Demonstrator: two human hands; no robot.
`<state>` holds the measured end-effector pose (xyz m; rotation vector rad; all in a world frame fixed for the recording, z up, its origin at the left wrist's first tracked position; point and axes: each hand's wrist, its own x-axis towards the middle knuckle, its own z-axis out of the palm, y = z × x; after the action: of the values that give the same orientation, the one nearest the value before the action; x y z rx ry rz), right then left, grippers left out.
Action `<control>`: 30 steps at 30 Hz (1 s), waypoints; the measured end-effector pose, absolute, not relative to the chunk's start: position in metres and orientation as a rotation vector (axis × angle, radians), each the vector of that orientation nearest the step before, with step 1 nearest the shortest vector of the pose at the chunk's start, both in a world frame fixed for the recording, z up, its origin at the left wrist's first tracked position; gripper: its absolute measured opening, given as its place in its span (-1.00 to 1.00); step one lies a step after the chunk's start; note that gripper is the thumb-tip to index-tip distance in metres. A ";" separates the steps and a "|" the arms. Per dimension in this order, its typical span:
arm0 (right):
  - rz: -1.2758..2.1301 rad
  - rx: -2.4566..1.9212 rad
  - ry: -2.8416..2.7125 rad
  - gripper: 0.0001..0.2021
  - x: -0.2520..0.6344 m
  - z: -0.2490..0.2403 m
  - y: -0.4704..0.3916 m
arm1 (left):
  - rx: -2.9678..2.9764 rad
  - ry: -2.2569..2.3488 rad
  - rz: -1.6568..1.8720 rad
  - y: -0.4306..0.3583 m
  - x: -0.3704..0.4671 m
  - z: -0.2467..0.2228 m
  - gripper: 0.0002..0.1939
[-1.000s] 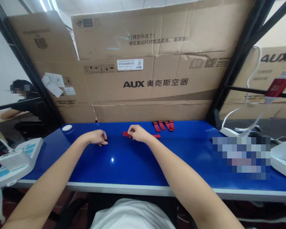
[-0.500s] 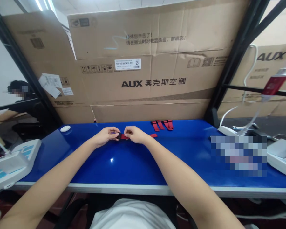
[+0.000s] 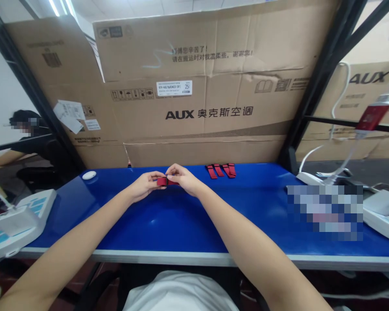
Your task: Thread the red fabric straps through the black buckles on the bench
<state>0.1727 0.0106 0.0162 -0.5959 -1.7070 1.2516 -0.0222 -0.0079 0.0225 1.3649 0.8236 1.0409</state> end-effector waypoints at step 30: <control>0.753 -0.960 -1.888 -0.78 0.188 0.010 0.026 | 1.640 0.906 1.021 -0.009 -0.019 0.024 -0.64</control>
<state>0.1880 0.0259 0.0102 -0.9600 -1.8880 0.7527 -0.0190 -0.0093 0.0243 1.6402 0.9061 1.0207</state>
